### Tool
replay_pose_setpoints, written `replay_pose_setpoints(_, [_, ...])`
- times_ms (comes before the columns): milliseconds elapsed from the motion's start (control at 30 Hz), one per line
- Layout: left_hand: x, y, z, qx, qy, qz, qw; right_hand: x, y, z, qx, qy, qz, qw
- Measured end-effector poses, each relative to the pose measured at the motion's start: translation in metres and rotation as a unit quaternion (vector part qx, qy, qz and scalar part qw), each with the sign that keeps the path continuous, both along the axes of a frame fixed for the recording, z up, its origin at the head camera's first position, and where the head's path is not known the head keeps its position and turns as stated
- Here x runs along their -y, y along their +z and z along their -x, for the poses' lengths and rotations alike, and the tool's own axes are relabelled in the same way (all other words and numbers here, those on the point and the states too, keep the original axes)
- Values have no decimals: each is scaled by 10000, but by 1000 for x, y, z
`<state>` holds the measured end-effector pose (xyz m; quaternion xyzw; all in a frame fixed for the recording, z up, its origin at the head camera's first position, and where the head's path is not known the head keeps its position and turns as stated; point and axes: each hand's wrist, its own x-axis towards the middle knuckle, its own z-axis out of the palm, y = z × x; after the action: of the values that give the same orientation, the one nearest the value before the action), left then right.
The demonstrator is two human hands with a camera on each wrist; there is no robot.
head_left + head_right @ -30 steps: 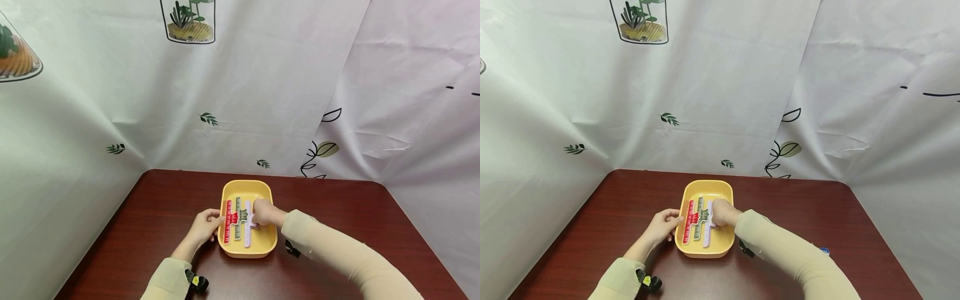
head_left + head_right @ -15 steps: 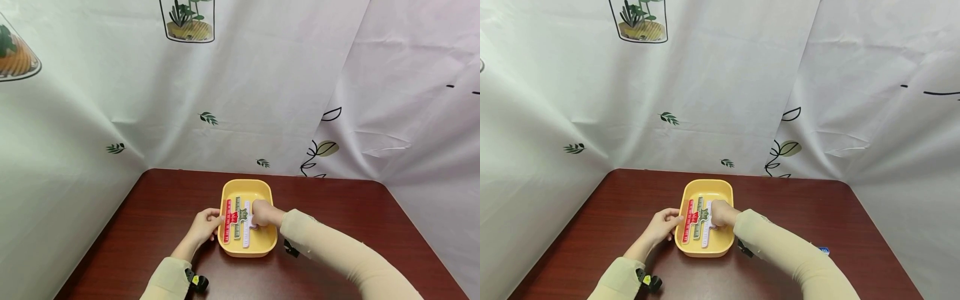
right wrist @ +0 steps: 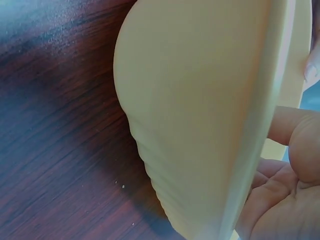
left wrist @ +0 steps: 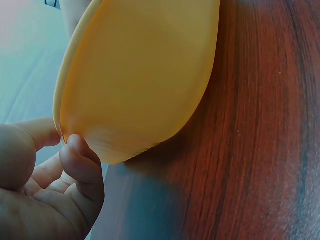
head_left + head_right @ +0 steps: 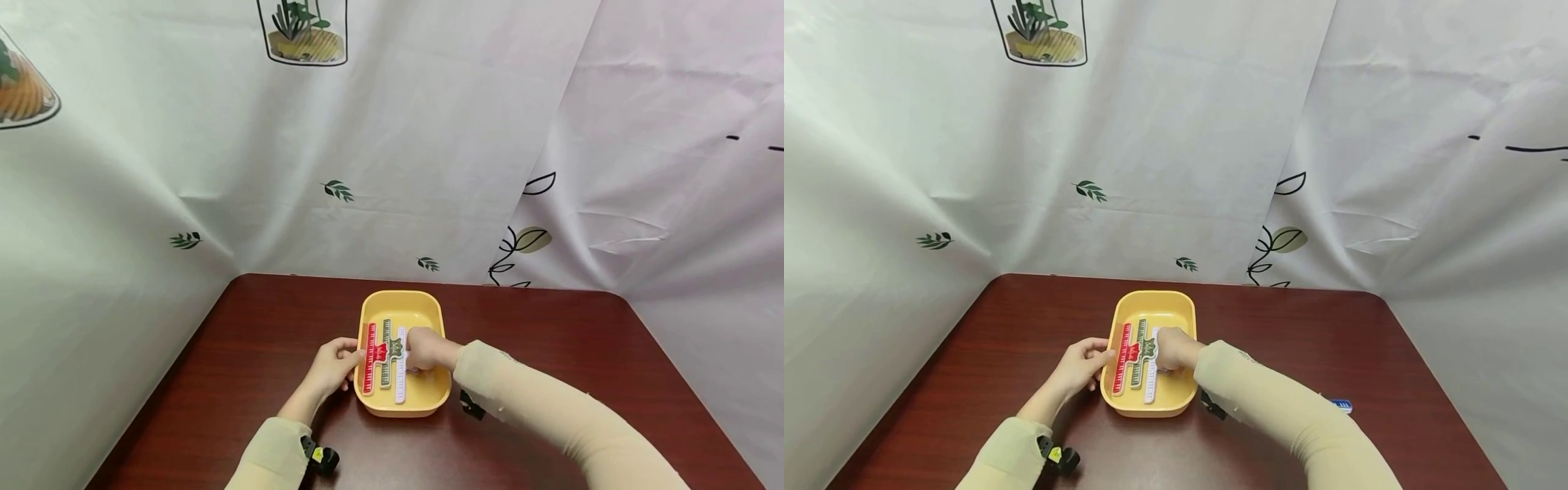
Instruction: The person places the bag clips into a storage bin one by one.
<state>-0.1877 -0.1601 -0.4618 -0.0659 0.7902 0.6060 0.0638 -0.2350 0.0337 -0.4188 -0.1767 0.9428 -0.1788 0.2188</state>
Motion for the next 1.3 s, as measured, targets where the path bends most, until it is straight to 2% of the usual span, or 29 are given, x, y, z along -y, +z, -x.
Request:
replay_pose_setpoints(133, [0, 1, 1, 11, 71, 0, 10000, 0, 1, -1, -25, 70, -10, 10000])
replay_pose_setpoints(367, [-1, 1, 0, 44, 38, -4, 10000, -2, 1, -3, 85, -35, -91, 9999])
replay_pose_setpoints(733, [-3, 2, 0, -45, 43, -2, 10000, -3, 4, -2, -98, 29, -324, 9994])
replay_pose_setpoints(1067, [-2, 0, -1, -86, 43, 56, 9999, -4, 11, -3, -193, 47, -213, 9996])
replay_pose_setpoints(1300, [-2, 0, -1, -83, 66, 79, 9999, -6, 15, -3, -156, -16, 67, 9999])
